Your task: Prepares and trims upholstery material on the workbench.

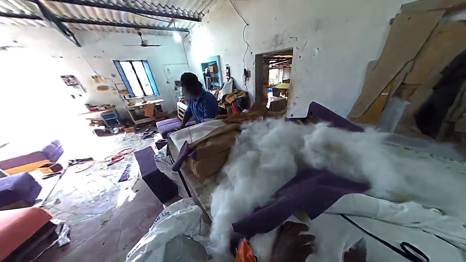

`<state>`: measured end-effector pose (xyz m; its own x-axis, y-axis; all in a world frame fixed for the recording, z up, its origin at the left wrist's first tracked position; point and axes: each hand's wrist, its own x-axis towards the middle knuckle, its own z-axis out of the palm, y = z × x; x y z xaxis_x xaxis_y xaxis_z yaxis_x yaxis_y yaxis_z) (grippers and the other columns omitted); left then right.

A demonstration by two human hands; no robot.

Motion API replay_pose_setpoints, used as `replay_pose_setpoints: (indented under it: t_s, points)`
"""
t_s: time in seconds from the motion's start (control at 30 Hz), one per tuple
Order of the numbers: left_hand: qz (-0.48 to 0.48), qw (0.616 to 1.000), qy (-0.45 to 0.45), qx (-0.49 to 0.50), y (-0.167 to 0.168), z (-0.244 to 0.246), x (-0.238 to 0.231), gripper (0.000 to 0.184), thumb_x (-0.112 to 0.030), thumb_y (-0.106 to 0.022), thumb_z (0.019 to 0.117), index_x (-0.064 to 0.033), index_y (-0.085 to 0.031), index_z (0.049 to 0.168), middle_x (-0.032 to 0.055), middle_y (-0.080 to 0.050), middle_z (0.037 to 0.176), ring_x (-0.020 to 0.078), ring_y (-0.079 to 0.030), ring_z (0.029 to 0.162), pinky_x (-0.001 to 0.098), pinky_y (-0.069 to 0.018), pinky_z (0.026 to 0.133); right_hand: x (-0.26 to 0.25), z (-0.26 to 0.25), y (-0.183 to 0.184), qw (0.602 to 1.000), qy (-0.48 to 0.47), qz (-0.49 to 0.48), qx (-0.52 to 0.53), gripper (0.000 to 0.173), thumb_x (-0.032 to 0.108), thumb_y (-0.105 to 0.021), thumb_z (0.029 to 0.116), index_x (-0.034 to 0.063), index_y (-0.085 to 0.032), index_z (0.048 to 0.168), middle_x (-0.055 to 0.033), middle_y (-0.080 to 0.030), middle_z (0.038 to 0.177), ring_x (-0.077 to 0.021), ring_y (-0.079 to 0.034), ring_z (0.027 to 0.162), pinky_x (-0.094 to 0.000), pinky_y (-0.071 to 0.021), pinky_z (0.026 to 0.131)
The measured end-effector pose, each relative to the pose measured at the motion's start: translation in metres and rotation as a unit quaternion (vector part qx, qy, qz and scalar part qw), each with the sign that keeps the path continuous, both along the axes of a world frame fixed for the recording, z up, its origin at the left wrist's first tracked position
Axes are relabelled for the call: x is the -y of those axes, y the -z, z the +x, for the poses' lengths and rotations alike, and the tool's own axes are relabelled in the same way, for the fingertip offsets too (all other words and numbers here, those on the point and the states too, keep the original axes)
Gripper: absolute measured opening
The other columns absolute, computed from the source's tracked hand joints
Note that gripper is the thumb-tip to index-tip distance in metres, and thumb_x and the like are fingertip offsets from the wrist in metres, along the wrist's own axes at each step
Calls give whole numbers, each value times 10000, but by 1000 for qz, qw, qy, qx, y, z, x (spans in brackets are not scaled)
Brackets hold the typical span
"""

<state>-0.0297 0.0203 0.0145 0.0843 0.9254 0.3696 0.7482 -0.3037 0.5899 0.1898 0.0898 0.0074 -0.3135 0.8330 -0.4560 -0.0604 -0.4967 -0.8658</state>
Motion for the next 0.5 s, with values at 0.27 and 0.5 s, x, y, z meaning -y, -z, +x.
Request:
replay_pose_setpoints:
  t_s: [0.27,0.5]
  points:
    - [-26,1000,5,4,-24,-13,-2,323,-355,-617,1008,-176,-734,1250,5,-654,1351,165,-562,1307,415,-431,1140,-4,-9,-22,989,-35,-4,143,158,-40,-503,993,-1,-539,1141,-57,-569,879,-105,-569,736,-281,-512,634]
    - [13,999,11,47,-13,-16,-2,326,-316,-681,979,-136,-717,1249,25,-622,1359,189,-576,1265,452,-490,1069,3,-4,-28,981,-122,61,135,150,-23,-524,993,48,-585,1111,-19,-597,891,-71,-577,773,-260,-511,672]
